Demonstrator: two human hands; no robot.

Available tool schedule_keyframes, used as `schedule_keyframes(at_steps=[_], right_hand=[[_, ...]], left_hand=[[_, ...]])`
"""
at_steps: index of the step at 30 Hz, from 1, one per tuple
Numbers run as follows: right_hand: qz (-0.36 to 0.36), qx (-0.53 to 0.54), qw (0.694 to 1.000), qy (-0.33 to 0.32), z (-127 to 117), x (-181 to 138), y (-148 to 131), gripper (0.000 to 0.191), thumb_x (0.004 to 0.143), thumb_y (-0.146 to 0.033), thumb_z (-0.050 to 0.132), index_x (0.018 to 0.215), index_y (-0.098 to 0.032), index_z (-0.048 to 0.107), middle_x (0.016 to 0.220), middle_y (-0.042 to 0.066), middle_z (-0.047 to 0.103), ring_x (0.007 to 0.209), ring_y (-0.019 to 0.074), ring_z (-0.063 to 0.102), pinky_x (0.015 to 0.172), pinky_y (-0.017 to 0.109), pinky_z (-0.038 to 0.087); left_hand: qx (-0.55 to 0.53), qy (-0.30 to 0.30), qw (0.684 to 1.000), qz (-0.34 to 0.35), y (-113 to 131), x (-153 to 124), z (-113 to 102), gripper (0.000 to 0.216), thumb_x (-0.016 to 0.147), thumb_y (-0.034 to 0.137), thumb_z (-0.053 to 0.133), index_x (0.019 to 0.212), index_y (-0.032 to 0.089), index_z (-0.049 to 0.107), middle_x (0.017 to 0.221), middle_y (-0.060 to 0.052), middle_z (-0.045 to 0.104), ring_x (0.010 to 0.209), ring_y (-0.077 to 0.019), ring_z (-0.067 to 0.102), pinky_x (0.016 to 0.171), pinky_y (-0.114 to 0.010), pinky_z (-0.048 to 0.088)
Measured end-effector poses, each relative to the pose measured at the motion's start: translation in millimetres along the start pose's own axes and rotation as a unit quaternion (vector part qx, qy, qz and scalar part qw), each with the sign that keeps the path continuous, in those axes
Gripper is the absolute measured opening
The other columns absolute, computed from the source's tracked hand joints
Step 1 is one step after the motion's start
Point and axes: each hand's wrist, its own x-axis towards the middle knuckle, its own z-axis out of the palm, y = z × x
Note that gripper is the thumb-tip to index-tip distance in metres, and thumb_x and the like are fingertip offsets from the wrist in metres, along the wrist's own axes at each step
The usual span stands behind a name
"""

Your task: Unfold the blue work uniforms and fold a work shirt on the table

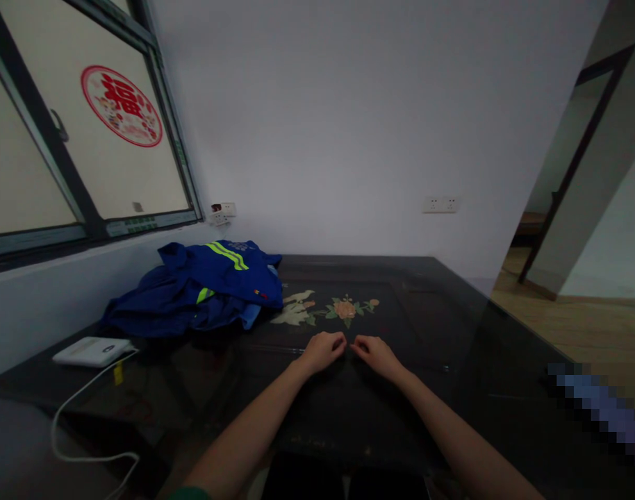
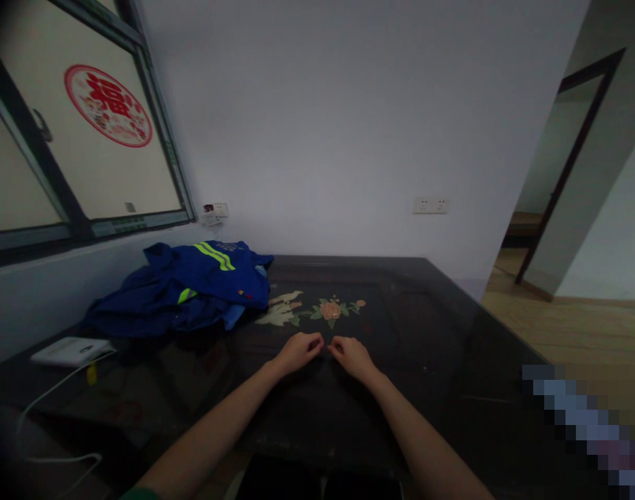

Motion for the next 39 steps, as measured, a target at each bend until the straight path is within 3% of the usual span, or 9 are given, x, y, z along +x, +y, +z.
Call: schedule_keyframes(at_steps=[11,15,39], right_hand=[[0.012,0.025,1.0,-0.014,-0.2,1.1,1.1,0.007,0.082,-0.023,0.06,0.086,-0.019,0.062,0.07,-0.001,0.059,0.064,0.0114,0.051,0.058,0.021,0.029],[0.016,0.037,0.999,-0.018,-0.1,0.4,1.1,0.011,0.076,-0.017,0.064,0.087,-0.019,0.062,0.068,-0.003,0.057,0.063,0.0102,0.049,0.057,0.02,0.028],[0.008,0.024,0.999,-0.025,-6.9,-3.1,-5.6,0.011,0.078,-0.017,0.062,0.087,-0.018,0.066,0.07,-0.001,0.059,0.065,0.0108,0.05,0.058,0.021,0.029]], left_hand=[[0.006,-0.002,1.0,0.007,-1.4,0.7,0.7,0.019,0.088,0.027,0.047,0.088,0.022,0.066,0.072,0.001,0.065,0.064,-0.0125,0.055,0.056,-0.02,0.031],[0.001,0.0,1.0,0.008,-2.8,1.1,0.7,0.019,0.088,0.027,0.047,0.088,0.022,0.066,0.071,0.001,0.064,0.064,-0.0122,0.055,0.058,-0.02,0.032],[-0.006,-0.022,1.0,0.01,-4.8,2.3,-0.7,0.021,0.089,0.029,0.047,0.091,0.022,0.067,0.073,0.001,0.064,0.066,-0.0125,0.056,0.059,-0.02,0.036]])
